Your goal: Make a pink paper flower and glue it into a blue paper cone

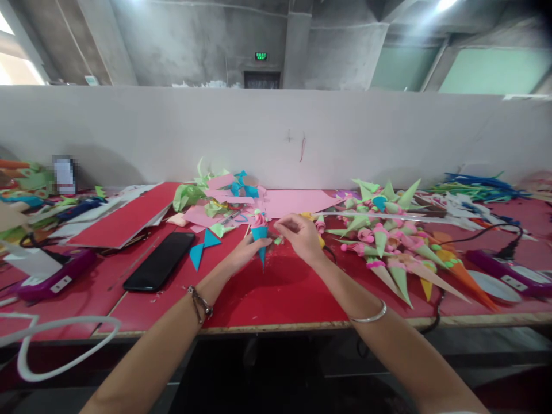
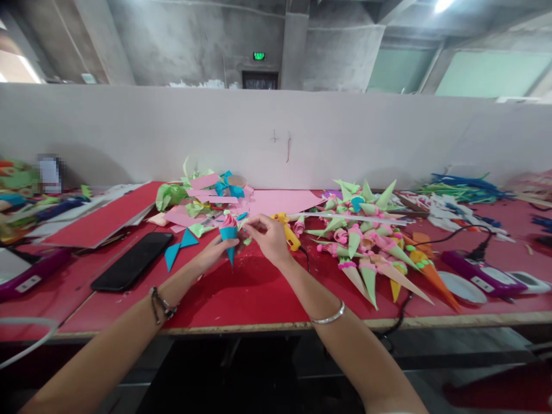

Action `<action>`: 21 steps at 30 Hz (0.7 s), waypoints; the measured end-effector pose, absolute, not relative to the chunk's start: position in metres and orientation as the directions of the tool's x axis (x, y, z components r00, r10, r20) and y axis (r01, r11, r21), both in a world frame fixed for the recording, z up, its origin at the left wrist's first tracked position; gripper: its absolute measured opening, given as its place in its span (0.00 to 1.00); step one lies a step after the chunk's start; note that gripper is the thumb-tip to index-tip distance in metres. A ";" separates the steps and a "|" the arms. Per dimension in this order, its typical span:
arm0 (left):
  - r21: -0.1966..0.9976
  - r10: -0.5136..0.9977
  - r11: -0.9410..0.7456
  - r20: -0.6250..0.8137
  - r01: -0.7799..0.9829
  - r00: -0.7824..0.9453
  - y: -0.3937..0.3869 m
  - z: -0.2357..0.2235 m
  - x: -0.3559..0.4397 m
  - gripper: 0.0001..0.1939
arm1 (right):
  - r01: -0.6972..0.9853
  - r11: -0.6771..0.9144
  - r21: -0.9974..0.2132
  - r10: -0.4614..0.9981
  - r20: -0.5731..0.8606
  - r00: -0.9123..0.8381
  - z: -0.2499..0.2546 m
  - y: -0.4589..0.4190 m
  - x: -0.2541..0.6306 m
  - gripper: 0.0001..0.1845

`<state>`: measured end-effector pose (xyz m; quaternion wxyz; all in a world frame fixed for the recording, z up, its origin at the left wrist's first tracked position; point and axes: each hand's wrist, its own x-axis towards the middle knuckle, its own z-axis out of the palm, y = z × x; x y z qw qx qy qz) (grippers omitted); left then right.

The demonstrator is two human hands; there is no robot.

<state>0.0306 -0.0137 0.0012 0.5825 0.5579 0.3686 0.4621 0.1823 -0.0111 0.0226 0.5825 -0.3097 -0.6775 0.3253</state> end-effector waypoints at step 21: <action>0.994 0.880 -0.106 0.109 -0.033 0.463 -0.017 0.005 0.032 0.14 | -0.054 0.566 -0.822 0.797 0.563 -0.217 0.020 -0.010 0.180 0.07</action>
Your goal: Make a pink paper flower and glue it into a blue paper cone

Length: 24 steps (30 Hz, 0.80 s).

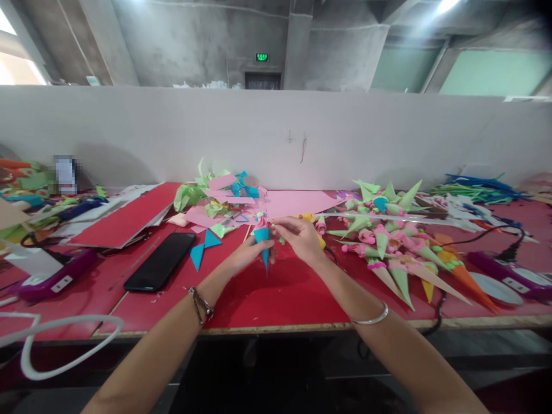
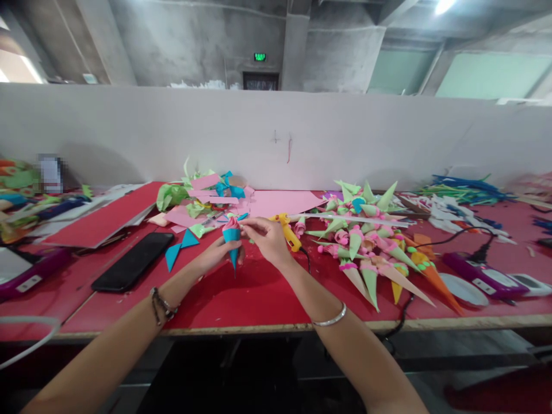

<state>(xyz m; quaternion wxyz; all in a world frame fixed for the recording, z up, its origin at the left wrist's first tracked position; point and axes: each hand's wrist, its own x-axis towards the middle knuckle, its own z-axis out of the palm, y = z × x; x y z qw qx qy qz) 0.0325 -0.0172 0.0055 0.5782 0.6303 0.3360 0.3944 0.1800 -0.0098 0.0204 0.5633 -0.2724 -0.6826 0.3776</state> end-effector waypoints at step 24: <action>0.957 0.871 -0.248 0.154 0.148 0.466 -0.021 0.008 0.032 0.09 | 0.001 0.627 -0.779 0.741 0.596 -0.311 0.023 -0.013 0.178 0.04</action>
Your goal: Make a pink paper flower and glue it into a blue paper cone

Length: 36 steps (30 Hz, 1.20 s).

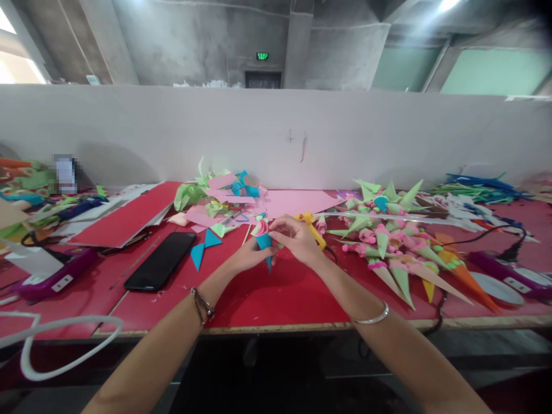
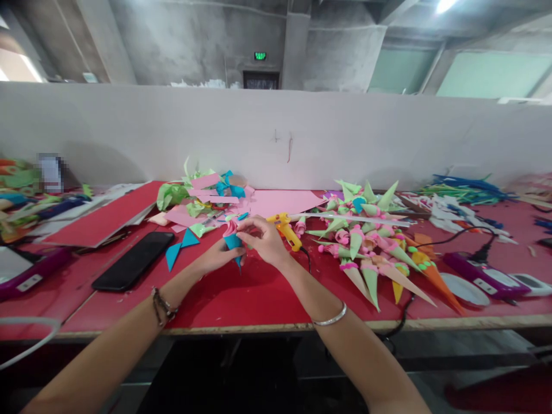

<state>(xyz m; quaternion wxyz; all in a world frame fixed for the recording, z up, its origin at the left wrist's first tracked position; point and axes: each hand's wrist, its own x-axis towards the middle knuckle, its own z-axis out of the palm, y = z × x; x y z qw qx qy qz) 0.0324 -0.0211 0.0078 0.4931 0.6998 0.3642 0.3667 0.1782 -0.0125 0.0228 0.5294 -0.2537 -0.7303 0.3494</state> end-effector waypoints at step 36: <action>0.962 0.932 -0.253 0.272 -0.107 0.241 -0.008 0.005 0.028 0.08 | 0.156 0.726 -0.670 0.678 0.659 -0.325 0.018 -0.013 0.178 0.08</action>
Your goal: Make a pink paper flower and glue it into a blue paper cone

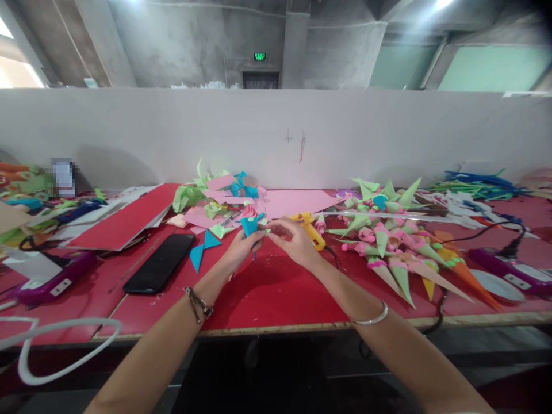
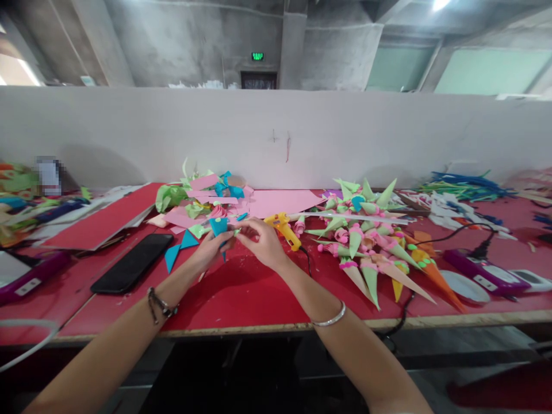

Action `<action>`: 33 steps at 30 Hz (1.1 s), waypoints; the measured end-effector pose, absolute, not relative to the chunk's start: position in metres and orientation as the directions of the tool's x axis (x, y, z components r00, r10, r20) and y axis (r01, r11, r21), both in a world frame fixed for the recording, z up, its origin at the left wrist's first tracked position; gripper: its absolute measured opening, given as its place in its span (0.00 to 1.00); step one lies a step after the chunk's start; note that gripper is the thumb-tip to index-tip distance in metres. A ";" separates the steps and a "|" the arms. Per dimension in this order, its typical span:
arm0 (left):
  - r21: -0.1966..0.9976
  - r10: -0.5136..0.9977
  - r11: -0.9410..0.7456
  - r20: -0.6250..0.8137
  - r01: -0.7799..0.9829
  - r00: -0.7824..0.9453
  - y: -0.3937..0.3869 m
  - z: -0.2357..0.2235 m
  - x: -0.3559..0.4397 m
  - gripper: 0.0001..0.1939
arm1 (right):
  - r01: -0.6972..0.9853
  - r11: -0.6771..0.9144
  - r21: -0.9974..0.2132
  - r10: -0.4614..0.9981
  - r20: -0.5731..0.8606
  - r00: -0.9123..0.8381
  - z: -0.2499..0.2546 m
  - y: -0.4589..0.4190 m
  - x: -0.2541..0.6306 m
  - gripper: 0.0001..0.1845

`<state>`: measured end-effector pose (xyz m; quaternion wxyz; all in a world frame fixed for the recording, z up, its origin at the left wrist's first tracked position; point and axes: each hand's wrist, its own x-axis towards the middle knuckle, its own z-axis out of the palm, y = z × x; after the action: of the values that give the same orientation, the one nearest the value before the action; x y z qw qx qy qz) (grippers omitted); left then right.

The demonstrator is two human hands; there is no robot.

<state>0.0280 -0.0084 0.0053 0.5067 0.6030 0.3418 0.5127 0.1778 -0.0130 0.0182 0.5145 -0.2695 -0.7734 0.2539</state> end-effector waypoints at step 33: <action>0.941 0.962 0.039 0.055 -0.337 0.266 -0.012 0.016 0.026 0.06 | -0.130 0.496 -0.859 0.849 0.511 -0.137 0.016 -0.009 0.176 0.07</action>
<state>0.0260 -0.0121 0.0158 0.6405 0.4722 0.3308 0.5074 0.1760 -0.0091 0.0157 0.5918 -0.2848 -0.6307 0.4134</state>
